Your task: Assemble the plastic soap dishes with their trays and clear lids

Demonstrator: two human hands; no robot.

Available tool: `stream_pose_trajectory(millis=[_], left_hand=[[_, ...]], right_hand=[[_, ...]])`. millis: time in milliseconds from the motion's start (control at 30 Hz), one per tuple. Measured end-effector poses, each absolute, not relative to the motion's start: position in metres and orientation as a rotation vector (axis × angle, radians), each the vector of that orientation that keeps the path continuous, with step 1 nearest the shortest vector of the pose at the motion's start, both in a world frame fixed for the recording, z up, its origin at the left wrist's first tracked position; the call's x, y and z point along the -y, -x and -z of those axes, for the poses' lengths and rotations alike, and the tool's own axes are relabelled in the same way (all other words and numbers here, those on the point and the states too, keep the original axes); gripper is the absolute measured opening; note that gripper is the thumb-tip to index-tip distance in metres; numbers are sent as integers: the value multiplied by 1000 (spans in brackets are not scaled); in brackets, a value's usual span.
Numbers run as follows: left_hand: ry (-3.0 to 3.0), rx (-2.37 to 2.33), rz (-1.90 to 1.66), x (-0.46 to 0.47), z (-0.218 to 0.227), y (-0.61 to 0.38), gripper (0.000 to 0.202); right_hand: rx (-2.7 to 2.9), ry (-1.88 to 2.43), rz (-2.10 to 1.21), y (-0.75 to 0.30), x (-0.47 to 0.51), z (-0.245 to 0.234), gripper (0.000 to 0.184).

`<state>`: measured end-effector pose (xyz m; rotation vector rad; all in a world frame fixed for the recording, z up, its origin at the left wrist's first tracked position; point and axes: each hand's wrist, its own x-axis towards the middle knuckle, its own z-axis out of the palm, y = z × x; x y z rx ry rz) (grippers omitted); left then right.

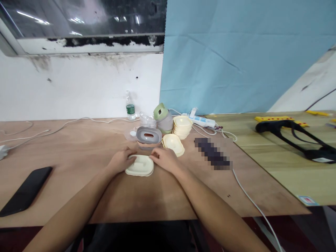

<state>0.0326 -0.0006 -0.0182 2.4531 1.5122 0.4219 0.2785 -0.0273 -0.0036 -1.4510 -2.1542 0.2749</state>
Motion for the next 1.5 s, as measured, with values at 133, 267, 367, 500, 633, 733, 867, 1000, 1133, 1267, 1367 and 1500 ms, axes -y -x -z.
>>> stream_pose_trajectory(millis=[133, 267, 367, 500, 633, 733, 867, 1000, 1133, 1267, 1367, 1500], left_hand=[[-2454, -1508, -388, 1, 18, -33, 36], [-2474, -1484, -379, 1, 17, -33, 37], [-2464, -1488, -373, 2, 15, -33, 38], [-2453, -1505, -356, 3, 12, -34, 39], [-2456, -1491, -370, 4, 11, -34, 40], [-2460, -1495, -376, 4, 12, -34, 40], [-2474, -1471, -393, 2, 15, -33, 44], [-2441, -1438, -442, 2, 17, -32, 49], [-2377, -1399, -613, 2, 13, -31, 55], [-2333, -1358, -1022, 4, 5, -26, 72], [-2368, -1244, -1215, 6, -1, -23, 90], [-2415, -1160, -1332, 6, -5, -19, 79]], right_hand=[[1987, 1424, -70, -287, 22, 1, 17], [1964, 1416, 118, -294, 15, 2, 25], [1988, 1422, 166, -294, 9, 6, 30], [2041, 1398, 144, -293, 1, 12, 29], [2074, 1351, 94, -293, -4, 15, 29], [2094, 1309, 53, -293, -4, 15, 29], [2073, 1292, 39, -292, -5, 16, 26], [2021, 1269, 34, -292, -4, 15, 23], [1946, 1206, 46, -290, 4, 7, 21], [1934, 1124, -9, -282, 17, 0, 13], [1936, 1072, -111, -274, 27, -1, 12], [1877, 976, -150, -267, 35, 2, 22]])
